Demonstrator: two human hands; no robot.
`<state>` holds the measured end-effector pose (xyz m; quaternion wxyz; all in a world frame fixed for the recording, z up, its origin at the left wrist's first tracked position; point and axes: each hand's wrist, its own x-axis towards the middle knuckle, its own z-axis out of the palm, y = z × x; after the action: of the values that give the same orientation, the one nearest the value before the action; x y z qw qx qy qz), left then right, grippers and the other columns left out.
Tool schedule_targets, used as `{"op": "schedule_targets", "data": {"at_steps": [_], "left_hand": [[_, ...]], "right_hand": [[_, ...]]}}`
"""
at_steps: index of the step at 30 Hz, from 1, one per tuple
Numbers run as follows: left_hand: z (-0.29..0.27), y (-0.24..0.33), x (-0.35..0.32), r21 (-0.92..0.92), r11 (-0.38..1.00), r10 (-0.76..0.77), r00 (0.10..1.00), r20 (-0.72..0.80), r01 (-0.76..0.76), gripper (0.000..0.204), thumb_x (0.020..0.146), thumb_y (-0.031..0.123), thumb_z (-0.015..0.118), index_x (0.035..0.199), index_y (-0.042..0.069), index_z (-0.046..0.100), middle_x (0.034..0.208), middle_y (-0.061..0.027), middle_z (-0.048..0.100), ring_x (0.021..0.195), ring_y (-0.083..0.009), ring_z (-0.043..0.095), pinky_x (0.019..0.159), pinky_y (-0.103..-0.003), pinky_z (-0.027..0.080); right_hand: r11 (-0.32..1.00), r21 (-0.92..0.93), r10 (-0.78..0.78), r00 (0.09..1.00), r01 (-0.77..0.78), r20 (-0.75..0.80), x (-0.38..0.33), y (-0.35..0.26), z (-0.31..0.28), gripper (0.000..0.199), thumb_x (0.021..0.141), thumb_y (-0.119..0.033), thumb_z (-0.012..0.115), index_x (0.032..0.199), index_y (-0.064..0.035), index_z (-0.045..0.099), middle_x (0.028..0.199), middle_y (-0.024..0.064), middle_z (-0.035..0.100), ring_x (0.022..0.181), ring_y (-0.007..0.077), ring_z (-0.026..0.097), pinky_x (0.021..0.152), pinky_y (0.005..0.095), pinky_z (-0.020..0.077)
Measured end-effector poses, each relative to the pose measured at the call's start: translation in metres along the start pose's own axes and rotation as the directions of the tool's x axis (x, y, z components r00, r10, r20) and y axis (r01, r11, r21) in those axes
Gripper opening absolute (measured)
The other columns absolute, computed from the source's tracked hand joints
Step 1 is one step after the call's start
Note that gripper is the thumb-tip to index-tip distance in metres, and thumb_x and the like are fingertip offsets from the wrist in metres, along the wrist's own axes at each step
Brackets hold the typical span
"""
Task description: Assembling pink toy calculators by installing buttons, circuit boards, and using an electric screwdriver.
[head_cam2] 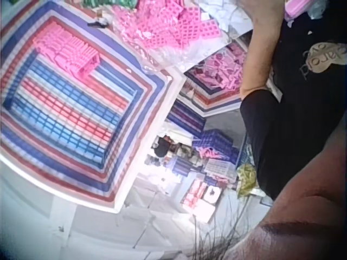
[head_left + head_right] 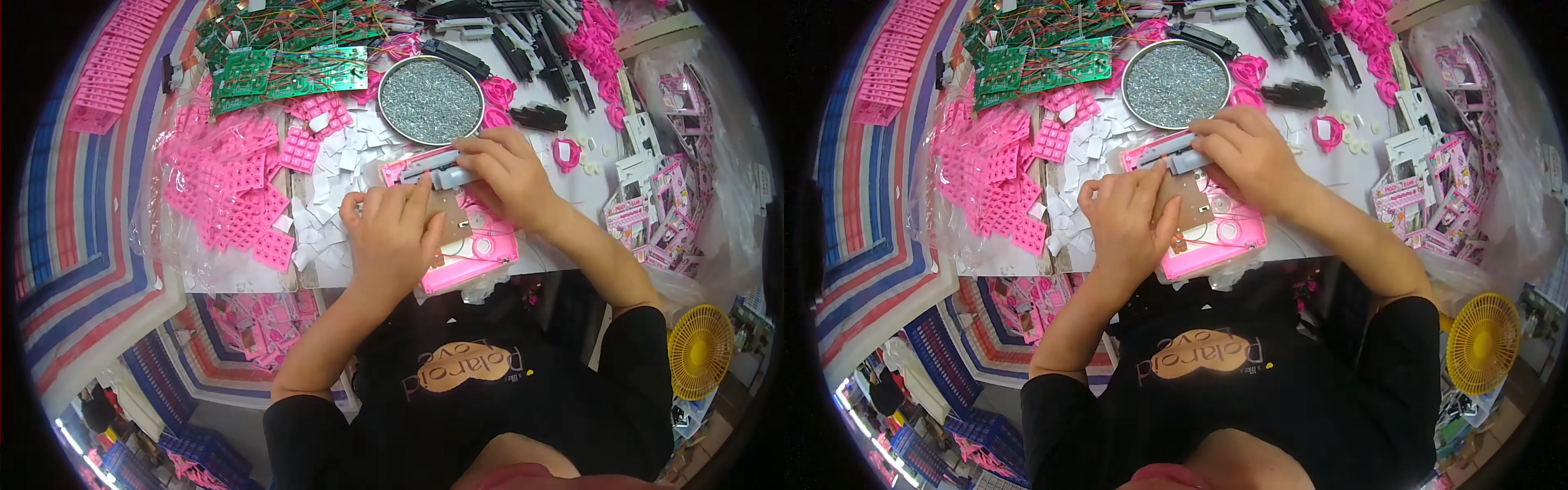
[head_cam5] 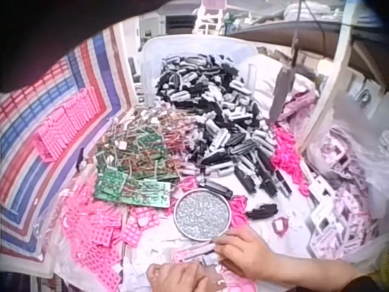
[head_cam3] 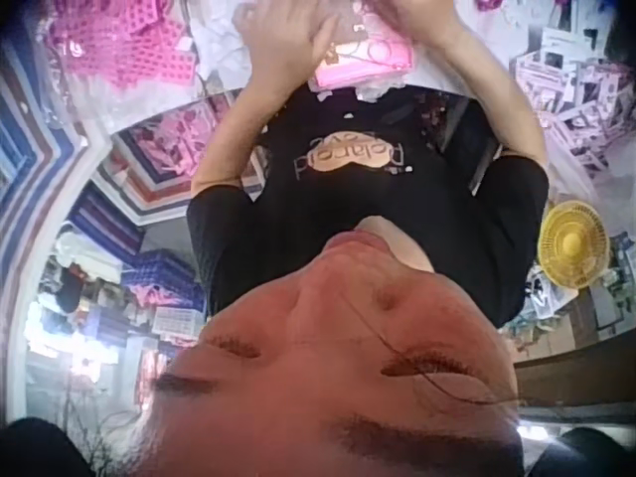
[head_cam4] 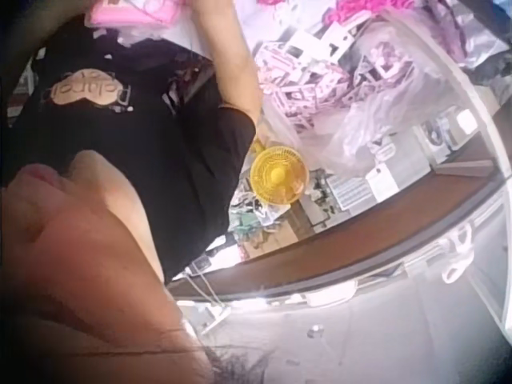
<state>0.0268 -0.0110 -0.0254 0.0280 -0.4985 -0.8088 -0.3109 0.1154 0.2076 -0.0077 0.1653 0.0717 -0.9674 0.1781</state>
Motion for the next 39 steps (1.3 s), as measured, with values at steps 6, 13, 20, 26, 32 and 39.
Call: {"op": "schedule_targets", "data": {"at_steps": [6,13,20,26,32,39], "left_hand": [[-0.023,-0.004,0.042,-0.032,0.998,-0.055,0.991,0.119,0.059,0.035,0.079,0.028,0.077,0.109,0.010,0.074,0.098,-0.0070,0.065,0.100,-0.0250,0.058,0.091,-0.049,0.037],[0.026,-0.059,0.132,0.286,0.952,0.054,0.978,0.199,-0.111,0.016,0.084,0.027,0.072,0.084,0.011,0.074,0.091,-0.0069,0.067,0.099,-0.0265,0.061,0.087,-0.051,0.038],[0.051,-0.066,0.134,0.208,0.969,0.133,0.991,0.028,-0.136,0.021,0.088,0.027,0.064,0.078,0.013,0.075,0.088,-0.0083,0.070,0.096,-0.0277,0.064,0.093,-0.051,0.037],[0.043,-0.062,0.141,0.169,0.967,0.185,0.981,0.050,-0.191,0.020,0.089,0.027,0.064,0.079,0.012,0.074,0.084,-0.0070,0.071,0.087,-0.0267,0.066,0.090,-0.051,0.036],[-0.012,-0.030,0.089,0.044,0.979,0.201,0.979,-0.042,-0.199,0.011,0.082,0.013,0.075,0.094,0.011,0.073,0.088,-0.0022,0.072,0.092,-0.0214,0.066,0.091,-0.043,0.034],[-0.007,0.002,0.046,-0.328,0.938,0.105,0.994,-0.028,-0.109,0.009,0.083,0.011,0.074,0.091,0.011,0.073,0.083,-0.0016,0.072,0.076,-0.0196,0.064,0.091,-0.042,0.033]], "right_hand": [[0.997,0.039,0.056,0.990,-0.061,0.126,0.007,0.013,-0.004,0.042,0.068,-0.011,0.082,0.108,-0.0071,0.066,0.118,0.0090,0.071,0.116,0.0338,0.060,0.097,0.0460,0.0496],[0.953,0.273,0.108,0.989,-0.132,0.102,0.001,0.021,-0.007,0.040,0.074,-0.013,0.082,0.113,-0.0068,0.073,0.117,0.0100,0.071,0.121,0.0316,0.059,0.097,0.0433,0.0502],[0.517,0.835,0.549,0.821,-0.188,-0.154,0.011,0.022,-0.076,0.044,0.087,-0.019,0.075,0.124,0.0001,0.061,0.106,0.0137,0.070,0.095,0.0238,0.070,0.088,0.0390,0.0560],[0.209,0.973,0.149,0.980,0.098,-0.131,0.088,-0.019,-0.099,0.057,0.093,-0.030,0.068,0.139,-0.0018,0.048,0.092,0.0108,0.064,0.082,0.0230,0.064,0.086,0.0428,0.0568],[0.352,0.936,0.472,0.863,0.002,-0.180,0.074,-0.035,-0.064,0.040,0.094,-0.024,0.064,0.127,-0.0041,0.051,0.073,0.0049,0.055,0.063,0.0169,0.058,0.078,0.0419,0.0565],[0.106,0.937,0.234,0.908,0.332,-0.348,0.050,-0.046,-0.059,0.019,0.096,-0.015,0.057,0.110,-0.0069,0.047,0.063,0.0008,0.046,0.054,0.0121,0.045,0.062,0.0329,0.0458]]}}
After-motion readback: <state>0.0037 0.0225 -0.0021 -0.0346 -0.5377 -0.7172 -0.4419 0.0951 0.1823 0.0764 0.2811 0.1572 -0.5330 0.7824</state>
